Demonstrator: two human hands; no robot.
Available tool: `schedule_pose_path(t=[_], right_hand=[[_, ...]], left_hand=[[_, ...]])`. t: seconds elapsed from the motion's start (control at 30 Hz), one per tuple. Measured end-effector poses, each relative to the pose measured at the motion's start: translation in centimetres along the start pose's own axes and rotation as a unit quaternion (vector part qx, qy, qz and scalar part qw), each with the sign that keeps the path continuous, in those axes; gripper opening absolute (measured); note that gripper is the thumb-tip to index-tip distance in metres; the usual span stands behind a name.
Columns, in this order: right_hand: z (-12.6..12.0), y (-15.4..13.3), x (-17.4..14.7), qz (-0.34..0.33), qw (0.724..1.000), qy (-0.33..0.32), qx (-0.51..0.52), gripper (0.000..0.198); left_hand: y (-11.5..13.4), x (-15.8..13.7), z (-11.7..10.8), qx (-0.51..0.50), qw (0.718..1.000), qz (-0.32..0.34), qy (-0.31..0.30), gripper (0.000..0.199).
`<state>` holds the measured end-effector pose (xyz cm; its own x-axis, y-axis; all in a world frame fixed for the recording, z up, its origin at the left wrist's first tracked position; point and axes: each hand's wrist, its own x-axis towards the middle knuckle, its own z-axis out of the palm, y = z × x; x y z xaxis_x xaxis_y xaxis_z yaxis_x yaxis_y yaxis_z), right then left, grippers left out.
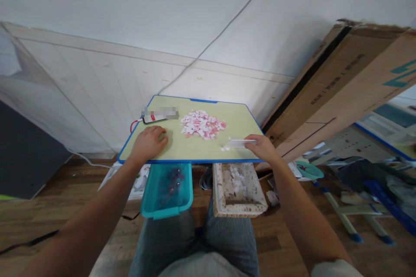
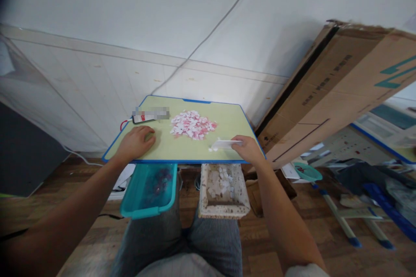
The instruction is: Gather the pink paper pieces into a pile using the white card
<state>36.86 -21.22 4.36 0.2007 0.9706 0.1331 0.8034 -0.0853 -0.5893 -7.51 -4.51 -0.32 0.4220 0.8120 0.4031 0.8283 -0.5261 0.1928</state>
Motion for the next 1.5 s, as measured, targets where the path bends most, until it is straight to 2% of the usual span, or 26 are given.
schedule_pose_path(t=[0.13,0.23,0.33,0.6,0.73,0.9,1.03,1.17,1.3,1.5], right_hand=[[-1.1,1.0,-0.3,0.026,1.000,0.010,-0.004,0.032],[-0.9,1.8,0.7,0.067,0.995,0.074,0.010,0.039],[-0.2,2.4,2.0,0.071,0.990,0.120,0.018,0.041],[-0.1,3.5,3.5,0.072,0.991,0.108,-0.027,0.036],[0.2,2.5,4.2,0.055,0.991,0.121,-0.026,0.039],[1.1,1.1,5.4,0.037,0.996,0.081,-0.030,0.036],[0.5,2.4,5.0,0.054,0.995,0.081,-0.036,0.036],[-0.4,3.8,3.4,0.062,0.996,0.055,-0.026,0.035],[-1.1,4.0,1.0,0.058,0.998,0.022,-0.012,0.032],[-2.8,4.8,-2.3,0.046,0.994,-0.062,0.071,0.027]], left_hand=[[-0.1,0.1,0.1,-0.003,1.000,0.002,-0.003,0.037],[-0.2,0.1,0.2,-0.003,1.000,-0.003,-0.009,0.037],[-0.2,0.2,0.3,-0.007,1.000,-0.003,-0.008,0.037],[-0.2,0.1,0.3,-0.005,1.000,-0.003,-0.002,0.038],[-0.3,0.2,0.5,-0.003,1.000,-0.003,-0.002,0.036],[-0.7,0.2,0.7,0.001,1.000,0.010,0.001,0.036],[-0.9,0.2,1.0,0.006,1.000,0.010,0.004,0.036],[-1.1,0.2,1.3,0.006,1.000,0.010,0.008,0.036],[-1.0,0.2,1.4,0.007,1.000,0.009,0.008,0.036],[-1.0,0.2,1.3,0.008,1.000,0.012,0.005,0.037]])
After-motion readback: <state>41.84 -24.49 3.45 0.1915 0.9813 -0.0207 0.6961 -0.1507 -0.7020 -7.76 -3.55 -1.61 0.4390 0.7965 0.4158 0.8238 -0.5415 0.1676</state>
